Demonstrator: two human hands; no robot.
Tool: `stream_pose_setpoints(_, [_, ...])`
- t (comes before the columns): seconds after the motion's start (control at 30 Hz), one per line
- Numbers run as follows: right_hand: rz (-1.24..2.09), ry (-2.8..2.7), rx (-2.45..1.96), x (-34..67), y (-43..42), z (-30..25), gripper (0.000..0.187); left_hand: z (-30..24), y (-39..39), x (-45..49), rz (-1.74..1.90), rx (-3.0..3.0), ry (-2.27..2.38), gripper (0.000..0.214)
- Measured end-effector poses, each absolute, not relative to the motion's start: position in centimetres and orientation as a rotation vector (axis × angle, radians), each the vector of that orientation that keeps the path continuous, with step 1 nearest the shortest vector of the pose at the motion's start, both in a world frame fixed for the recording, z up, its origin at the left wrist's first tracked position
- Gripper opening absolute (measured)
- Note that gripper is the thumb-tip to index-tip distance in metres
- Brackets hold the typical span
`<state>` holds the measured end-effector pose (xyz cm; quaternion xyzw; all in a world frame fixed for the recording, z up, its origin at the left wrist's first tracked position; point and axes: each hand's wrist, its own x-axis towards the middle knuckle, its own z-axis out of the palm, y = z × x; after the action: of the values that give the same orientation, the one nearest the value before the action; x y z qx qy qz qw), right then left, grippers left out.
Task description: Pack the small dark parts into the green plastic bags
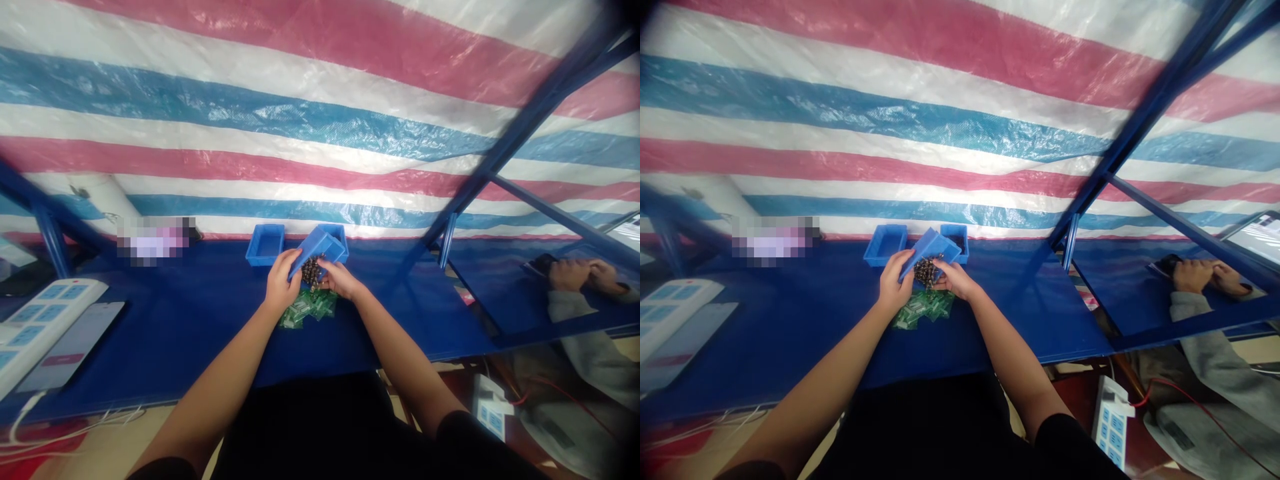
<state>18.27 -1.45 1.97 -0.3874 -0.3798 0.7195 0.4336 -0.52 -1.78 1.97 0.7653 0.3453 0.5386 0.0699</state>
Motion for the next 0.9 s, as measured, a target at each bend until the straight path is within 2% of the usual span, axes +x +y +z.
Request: stream_pose_setpoints(0.9, [1.703,-1.082,-0.966,18.1,-1.2,1.2,0.042,1.9,-1.6,-0.6,1.597,2.397,1.09,0.048])
